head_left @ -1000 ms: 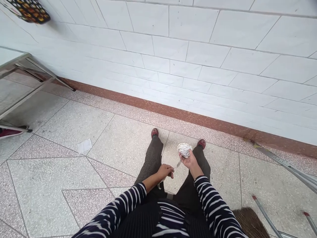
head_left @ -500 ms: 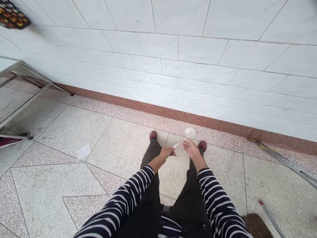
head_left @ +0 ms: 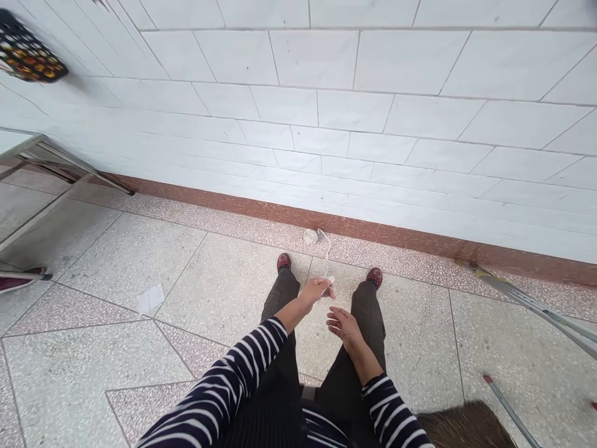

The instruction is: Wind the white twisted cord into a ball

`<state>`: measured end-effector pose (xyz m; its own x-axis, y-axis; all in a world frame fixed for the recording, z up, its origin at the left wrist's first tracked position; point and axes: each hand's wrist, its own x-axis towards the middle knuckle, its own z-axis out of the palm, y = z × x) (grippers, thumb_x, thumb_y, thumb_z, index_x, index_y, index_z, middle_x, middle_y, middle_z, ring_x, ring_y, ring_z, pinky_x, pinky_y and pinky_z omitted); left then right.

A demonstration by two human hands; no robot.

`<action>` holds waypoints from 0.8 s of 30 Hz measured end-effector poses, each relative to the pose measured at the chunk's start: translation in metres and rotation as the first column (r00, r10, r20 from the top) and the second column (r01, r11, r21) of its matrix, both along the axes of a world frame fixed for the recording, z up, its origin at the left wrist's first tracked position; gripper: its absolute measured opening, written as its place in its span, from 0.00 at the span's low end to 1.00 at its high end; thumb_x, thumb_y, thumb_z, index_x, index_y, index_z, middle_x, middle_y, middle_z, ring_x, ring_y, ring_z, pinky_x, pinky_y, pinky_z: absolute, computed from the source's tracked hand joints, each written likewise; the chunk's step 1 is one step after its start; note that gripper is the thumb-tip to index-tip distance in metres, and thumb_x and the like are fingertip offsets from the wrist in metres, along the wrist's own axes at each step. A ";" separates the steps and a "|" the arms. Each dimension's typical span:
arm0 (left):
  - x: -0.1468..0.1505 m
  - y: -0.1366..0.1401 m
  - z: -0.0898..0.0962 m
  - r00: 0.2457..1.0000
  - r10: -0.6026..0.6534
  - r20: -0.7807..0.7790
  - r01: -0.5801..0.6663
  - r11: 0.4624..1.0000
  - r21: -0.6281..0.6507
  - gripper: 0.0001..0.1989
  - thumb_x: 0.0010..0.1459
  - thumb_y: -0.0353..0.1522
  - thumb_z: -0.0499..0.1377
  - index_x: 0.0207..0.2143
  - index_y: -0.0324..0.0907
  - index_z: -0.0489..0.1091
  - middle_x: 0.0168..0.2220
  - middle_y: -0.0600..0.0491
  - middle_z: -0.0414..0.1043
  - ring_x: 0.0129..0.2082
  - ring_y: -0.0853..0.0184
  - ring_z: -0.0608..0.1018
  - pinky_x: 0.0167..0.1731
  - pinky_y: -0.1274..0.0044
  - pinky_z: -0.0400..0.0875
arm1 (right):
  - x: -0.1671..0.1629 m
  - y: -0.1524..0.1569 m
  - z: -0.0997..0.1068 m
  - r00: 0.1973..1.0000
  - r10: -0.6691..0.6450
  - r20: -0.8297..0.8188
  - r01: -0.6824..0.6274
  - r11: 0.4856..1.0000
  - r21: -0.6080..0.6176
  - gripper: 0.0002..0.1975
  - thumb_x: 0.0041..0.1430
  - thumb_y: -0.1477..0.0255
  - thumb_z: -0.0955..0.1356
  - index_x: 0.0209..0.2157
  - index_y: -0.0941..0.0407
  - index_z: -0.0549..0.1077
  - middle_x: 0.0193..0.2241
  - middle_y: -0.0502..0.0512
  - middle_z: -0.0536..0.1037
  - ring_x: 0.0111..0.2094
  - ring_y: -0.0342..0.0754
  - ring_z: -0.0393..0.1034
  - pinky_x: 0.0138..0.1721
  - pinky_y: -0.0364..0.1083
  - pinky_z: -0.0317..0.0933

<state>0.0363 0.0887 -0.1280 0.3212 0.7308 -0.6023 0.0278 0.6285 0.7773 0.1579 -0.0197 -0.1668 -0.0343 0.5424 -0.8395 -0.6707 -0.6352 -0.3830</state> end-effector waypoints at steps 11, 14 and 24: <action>-0.036 -0.127 0.004 0.867 -0.442 -0.228 0.466 0.883 0.062 0.17 0.55 0.43 0.57 0.24 0.39 0.70 0.17 0.55 0.71 0.20 0.70 0.69 0.29 0.78 0.63 | -0.019 -0.015 0.016 0.974 -0.171 -0.149 0.172 0.985 -0.009 0.05 0.61 0.74 0.70 0.31 0.57 0.72 0.28 0.53 0.80 0.31 0.44 0.79 0.35 0.42 0.71; -0.046 -0.142 0.000 0.818 -0.503 -0.280 0.533 0.846 0.037 0.17 0.55 0.43 0.57 0.25 0.39 0.71 0.17 0.56 0.71 0.19 0.71 0.67 0.27 0.79 0.60 | -0.021 -0.023 0.019 0.970 -0.215 -0.110 0.216 0.976 -0.004 0.06 0.61 0.76 0.69 0.30 0.56 0.70 0.20 0.48 0.75 0.23 0.43 0.74 0.28 0.41 0.67; -0.049 -0.146 0.018 0.883 -0.422 -0.203 0.449 0.887 0.111 0.17 0.55 0.43 0.57 0.26 0.38 0.72 0.19 0.55 0.72 0.17 0.73 0.63 0.23 0.79 0.58 | -0.020 -0.050 0.046 0.991 -0.132 -0.008 0.132 0.989 0.058 0.07 0.54 0.75 0.74 0.35 0.57 0.74 0.24 0.49 0.77 0.26 0.43 0.75 0.26 0.40 0.66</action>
